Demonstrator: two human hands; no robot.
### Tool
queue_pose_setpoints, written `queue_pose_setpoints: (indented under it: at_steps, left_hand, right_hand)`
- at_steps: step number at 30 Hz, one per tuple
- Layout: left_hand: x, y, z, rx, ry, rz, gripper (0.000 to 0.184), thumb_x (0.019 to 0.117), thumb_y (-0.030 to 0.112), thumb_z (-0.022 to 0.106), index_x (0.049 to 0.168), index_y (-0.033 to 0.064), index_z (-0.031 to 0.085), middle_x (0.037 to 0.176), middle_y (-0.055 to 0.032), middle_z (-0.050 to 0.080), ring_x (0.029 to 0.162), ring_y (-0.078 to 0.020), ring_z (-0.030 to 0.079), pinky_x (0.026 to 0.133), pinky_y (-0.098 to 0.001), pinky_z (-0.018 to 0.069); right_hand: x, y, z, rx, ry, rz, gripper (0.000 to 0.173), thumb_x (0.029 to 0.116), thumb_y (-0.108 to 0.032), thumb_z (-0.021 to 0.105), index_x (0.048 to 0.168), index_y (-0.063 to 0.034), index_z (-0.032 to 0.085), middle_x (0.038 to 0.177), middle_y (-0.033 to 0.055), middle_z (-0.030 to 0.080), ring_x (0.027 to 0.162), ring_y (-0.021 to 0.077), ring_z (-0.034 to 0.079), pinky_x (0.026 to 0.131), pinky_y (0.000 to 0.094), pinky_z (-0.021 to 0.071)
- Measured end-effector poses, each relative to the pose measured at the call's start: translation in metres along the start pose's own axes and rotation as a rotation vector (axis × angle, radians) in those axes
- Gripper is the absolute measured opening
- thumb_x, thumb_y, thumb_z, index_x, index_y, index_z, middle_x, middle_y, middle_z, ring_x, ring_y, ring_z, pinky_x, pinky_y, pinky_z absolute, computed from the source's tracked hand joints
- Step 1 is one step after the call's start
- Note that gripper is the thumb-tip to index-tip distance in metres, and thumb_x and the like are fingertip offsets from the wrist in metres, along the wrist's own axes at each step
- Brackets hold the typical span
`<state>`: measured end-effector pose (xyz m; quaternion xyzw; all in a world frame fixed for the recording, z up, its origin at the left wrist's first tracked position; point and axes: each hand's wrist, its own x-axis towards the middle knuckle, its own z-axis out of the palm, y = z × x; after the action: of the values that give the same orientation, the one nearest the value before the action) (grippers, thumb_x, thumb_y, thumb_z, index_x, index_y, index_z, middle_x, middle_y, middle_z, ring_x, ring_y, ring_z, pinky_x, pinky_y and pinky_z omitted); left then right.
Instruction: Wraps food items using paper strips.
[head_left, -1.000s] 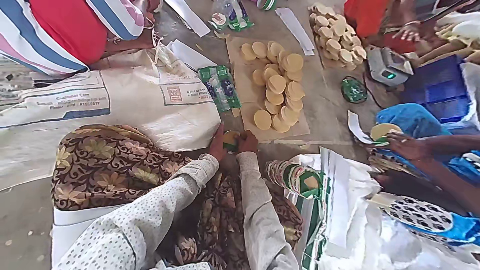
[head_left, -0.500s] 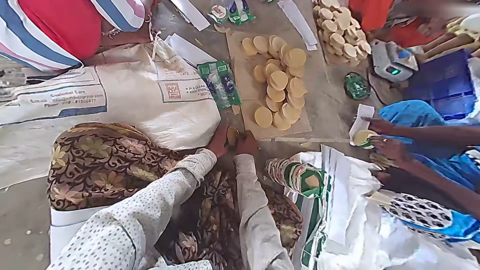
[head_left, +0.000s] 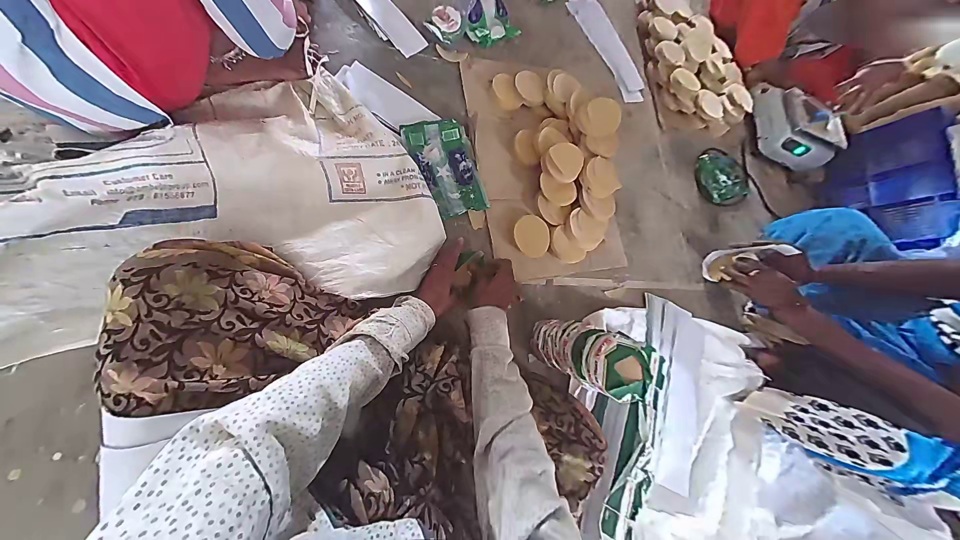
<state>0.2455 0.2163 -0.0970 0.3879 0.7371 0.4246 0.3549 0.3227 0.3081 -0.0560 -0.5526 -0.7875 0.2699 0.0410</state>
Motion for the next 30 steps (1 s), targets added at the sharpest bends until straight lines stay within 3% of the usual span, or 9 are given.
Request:
queue_pose_setpoints:
  at_steps: [3,6,11,14,16,19,21,25,30]
  left_hand:
    - [0.002,0.003,-0.003,0.023,-0.005,0.009,0.096,0.0915,0.004,0.071,0.164,0.0040,0.008,0.168,-0.0213,0.020,0.155,-0.0342,0.025,0.127,-0.0471,0.0213]
    - [0.001,0.003,-0.001,0.043,0.100,-0.008,0.084,0.0999,0.022,0.065,0.163,0.0010,0.013,0.168,-0.0211,0.022,0.155,-0.0326,0.025,0.127,-0.0459,0.0224]
    - [0.002,-0.006,0.003,0.024,0.161,-0.044,0.084,0.0912,0.003,0.071,0.161,0.0043,0.025,0.163,-0.0216,0.034,0.151,-0.0341,0.034,0.125,-0.0478,0.0275]
    - [0.004,-0.002,-0.004,0.055,0.091,-0.029,0.072,0.0946,0.007,0.068,0.158,0.0037,0.034,0.161,-0.0209,0.037,0.150,-0.0344,0.035,0.125,-0.0478,0.0276]
    - [0.004,-0.004,-0.005,0.081,0.052,-0.005,0.051,0.0975,0.007,0.063,0.147,0.0060,0.052,0.159,-0.0208,0.040,0.147,-0.0369,0.039,0.122,-0.0505,0.0310]
    - [0.003,-0.005,-0.007,0.085,0.022,-0.006,0.038,0.0985,0.006,0.060,0.136,0.0080,0.064,0.161,-0.0214,0.035,0.148,-0.0389,0.037,0.122,-0.0516,0.0305]
    - [0.005,-0.003,-0.007,0.090,0.017,-0.020,0.039,0.0971,0.005,0.062,0.136,0.0066,0.064,0.162,-0.0216,0.034,0.148,-0.0397,0.035,0.122,-0.0521,0.0301]
    - [0.006,-0.001,-0.008,0.138,-0.043,-0.062,0.061,0.0854,-0.003,0.071,0.143,0.0017,0.053,0.162,-0.0247,0.031,0.148,-0.0431,0.033,0.120,-0.0563,0.0310]
    - [0.007,-0.007,-0.003,0.085,0.052,0.006,0.076,0.0876,0.000,0.072,0.155,0.0001,0.036,0.161,-0.0284,0.031,0.148,-0.0452,0.032,0.120,-0.0578,0.0306]
  right_hand:
    - [0.016,-0.010,-0.004,-0.007,-0.036,0.110,0.037,0.0968,-0.032,0.071,0.116,0.0005,0.069,0.113,0.0220,0.072,0.110,0.0358,0.068,0.099,0.0528,0.0500]
    - [-0.001,-0.017,0.000,0.027,0.004,0.223,0.036,0.0997,-0.032,0.066,0.119,-0.0012,0.068,0.117,0.0214,0.070,0.115,0.0363,0.065,0.101,0.0540,0.0482]
    - [-0.045,-0.018,0.013,-0.223,-0.050,-0.080,0.030,0.1025,-0.010,0.056,0.127,0.0024,0.068,0.133,0.0266,0.062,0.126,0.0384,0.060,0.108,0.0475,0.0478]
    - [-0.026,0.001,0.014,-0.006,0.012,-0.109,0.029,0.1002,-0.010,0.061,0.123,0.0057,0.068,0.125,0.0262,0.067,0.119,0.0372,0.064,0.106,0.0478,0.0480]
    - [-0.011,0.008,0.019,0.093,0.081,-0.122,0.033,0.0982,-0.011,0.065,0.125,0.0089,0.063,0.122,0.0273,0.067,0.114,0.0368,0.066,0.104,0.0477,0.0495]
    - [0.002,0.015,0.025,0.102,0.119,-0.318,0.021,0.0954,-0.003,0.064,0.112,0.0079,0.071,0.113,0.0261,0.070,0.109,0.0376,0.068,0.100,0.0489,0.0522]
    - [0.006,0.024,0.029,-0.011,0.118,-0.511,0.020,0.0928,0.003,0.062,0.107,0.0043,0.076,0.110,0.0273,0.071,0.110,0.0429,0.068,0.100,0.0542,0.0523]
    - [-0.009,0.017,0.018,-0.407,-0.148,-0.559,0.044,0.0884,0.002,0.067,0.132,0.0038,0.066,0.136,0.0271,0.061,0.129,0.0446,0.056,0.109,0.0541,0.0443]
    - [0.007,-0.009,-0.001,-0.120,-0.166,-0.184,0.031,0.0991,-0.014,0.064,0.128,-0.0014,0.068,0.137,0.0260,0.060,0.127,0.0407,0.058,0.108,0.0525,0.0474]
